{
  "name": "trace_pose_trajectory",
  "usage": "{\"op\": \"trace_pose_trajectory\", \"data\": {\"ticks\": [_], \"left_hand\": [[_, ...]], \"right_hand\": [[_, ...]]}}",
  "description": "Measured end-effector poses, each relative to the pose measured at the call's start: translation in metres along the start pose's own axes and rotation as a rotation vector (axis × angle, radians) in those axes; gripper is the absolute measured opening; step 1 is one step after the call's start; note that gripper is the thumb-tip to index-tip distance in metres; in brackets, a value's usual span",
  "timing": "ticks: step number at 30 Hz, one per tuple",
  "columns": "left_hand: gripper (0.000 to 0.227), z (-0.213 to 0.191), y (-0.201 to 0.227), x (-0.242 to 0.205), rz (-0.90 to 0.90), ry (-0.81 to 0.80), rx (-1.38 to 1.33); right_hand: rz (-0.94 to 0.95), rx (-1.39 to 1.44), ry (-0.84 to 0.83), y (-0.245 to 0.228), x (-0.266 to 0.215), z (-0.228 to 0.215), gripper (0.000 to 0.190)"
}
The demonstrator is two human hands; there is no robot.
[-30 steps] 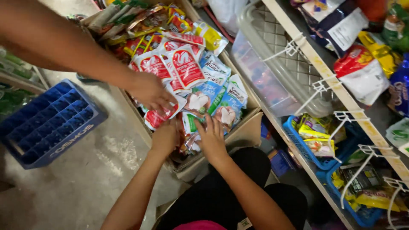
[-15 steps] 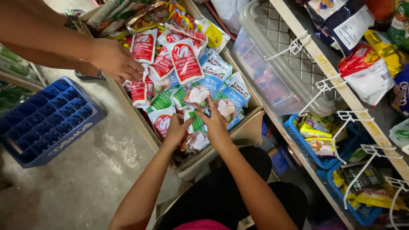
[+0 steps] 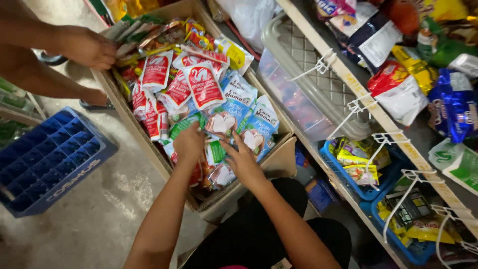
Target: Organizing and hanging various condiment and food packets onto display hooks on a grocery shelf.
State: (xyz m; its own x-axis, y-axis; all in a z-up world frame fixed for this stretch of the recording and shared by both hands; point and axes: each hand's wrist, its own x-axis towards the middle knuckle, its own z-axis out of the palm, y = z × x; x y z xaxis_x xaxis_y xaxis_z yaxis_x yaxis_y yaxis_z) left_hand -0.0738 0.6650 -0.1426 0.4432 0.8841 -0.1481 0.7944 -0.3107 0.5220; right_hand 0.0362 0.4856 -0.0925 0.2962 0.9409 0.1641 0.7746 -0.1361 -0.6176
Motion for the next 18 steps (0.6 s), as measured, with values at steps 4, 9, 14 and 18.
{"op": "trace_pose_trajectory", "data": {"ticks": [4,9,14,18], "left_hand": [[0.035,-0.011,-0.015,-0.037,0.038,0.121,-0.153],[0.028,-0.057,-0.021,-0.107,0.024,0.135,-0.343],[0.022,-0.051,-0.016,-0.124,0.38,0.19,-0.581],[0.035,-0.059,0.015,-0.129,0.518,-0.152,-0.527]], "right_hand": [[0.04,0.122,0.178,0.024,-0.025,0.024,0.047],[0.337,0.55,0.074,0.046,-0.046,0.064,0.031],[0.702,1.734,-0.045,-0.02,-0.029,0.019,0.044],[0.641,1.578,0.11,0.016,-0.026,0.015,0.04]]}}
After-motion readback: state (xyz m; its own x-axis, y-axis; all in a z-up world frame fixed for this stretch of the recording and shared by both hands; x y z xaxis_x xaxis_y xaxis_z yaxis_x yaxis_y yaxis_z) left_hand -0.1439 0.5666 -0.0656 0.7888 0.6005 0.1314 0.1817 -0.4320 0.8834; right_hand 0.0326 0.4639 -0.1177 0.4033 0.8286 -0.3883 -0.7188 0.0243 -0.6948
